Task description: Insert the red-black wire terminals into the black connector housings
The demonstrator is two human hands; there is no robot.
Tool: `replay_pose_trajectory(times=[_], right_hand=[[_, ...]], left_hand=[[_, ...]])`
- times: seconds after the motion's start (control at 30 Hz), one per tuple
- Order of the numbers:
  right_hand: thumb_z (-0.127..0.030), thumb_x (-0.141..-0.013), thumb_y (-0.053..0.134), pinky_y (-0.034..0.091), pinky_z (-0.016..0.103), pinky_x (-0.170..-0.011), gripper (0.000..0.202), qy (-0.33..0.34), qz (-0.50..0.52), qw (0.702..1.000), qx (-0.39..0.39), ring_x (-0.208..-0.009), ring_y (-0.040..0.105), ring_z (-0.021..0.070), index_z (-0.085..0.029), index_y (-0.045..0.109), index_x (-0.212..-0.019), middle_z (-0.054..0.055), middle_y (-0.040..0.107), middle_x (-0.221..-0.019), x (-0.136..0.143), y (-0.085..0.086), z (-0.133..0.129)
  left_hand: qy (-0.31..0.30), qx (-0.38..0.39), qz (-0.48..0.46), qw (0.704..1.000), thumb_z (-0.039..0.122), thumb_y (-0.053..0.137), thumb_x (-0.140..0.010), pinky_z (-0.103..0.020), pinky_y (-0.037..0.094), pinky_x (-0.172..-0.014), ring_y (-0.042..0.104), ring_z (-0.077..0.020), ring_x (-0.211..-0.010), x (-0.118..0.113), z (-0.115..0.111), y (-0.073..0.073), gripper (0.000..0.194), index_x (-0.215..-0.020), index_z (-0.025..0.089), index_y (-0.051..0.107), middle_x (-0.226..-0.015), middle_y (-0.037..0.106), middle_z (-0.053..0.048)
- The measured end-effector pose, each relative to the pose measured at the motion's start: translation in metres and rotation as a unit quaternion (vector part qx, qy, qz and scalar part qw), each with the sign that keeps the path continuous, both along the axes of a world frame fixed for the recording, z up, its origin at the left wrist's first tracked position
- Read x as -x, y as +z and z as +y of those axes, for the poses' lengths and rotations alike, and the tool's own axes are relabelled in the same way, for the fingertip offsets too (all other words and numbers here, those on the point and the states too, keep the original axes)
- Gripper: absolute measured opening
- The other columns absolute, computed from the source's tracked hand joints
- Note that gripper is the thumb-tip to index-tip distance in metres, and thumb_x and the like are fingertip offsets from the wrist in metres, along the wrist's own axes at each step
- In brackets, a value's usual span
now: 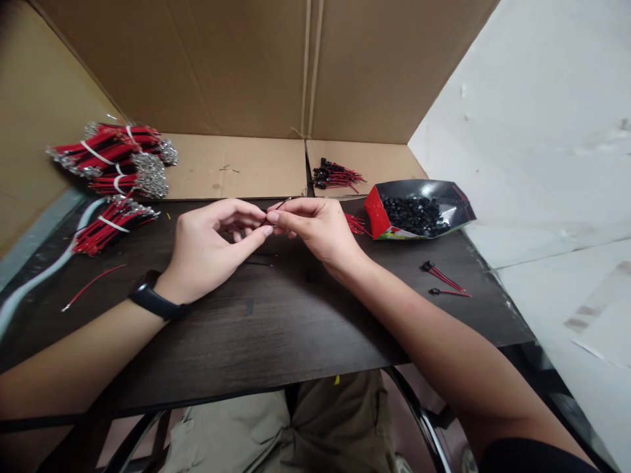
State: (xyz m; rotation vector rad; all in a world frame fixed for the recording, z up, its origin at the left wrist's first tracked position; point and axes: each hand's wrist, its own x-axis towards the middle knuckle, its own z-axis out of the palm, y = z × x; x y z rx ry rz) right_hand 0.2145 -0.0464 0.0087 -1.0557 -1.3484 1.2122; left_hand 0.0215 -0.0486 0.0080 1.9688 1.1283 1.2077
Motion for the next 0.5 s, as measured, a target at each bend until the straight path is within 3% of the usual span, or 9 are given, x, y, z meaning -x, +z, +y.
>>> replay_pose_trajectory(times=[0.23,0.33,0.5], right_hand=[[-0.046,-0.077,0.089,0.047,0.023,-0.056,0.029,0.007,0.053,0.998,0.025,-0.077,0.074,0.0163,-0.02,0.081,-0.087,0.005,0.079,-0.086,0.006,0.002,-0.007],[-0.046,-0.077,0.089,0.05,0.023,-0.057,0.03,0.013,0.074,0.997,0.034,-0.079,0.075,0.0168,-0.021,0.079,-0.092,0.004,0.079,-0.088,0.008,0.006,-0.009],[-0.052,-0.072,0.09,0.054,0.025,-0.058,0.038,-0.007,0.086,0.996,0.034,-0.075,0.071,0.0145,-0.021,0.073,-0.084,0.002,0.075,-0.09,0.012,0.009,-0.012]], left_hand=[[0.017,-0.028,0.021,0.999,0.032,0.074,-0.091,-0.03,0.052,-0.068,0.07,-0.0178,-0.076,0.003,0.001,-0.001,0.013,-0.098,0.023,0.08,-0.095,0.08,-0.003],[0.014,-0.006,-0.017,1.0,0.031,0.077,-0.088,-0.029,0.052,-0.067,0.068,-0.0166,-0.073,0.002,0.003,0.001,0.013,-0.097,0.021,0.079,-0.091,0.079,-0.003],[-0.043,0.075,-0.101,0.991,0.033,0.081,-0.084,-0.029,0.054,-0.067,0.067,-0.017,-0.072,-0.002,0.005,0.002,0.019,-0.093,0.018,0.076,-0.083,0.074,-0.004]])
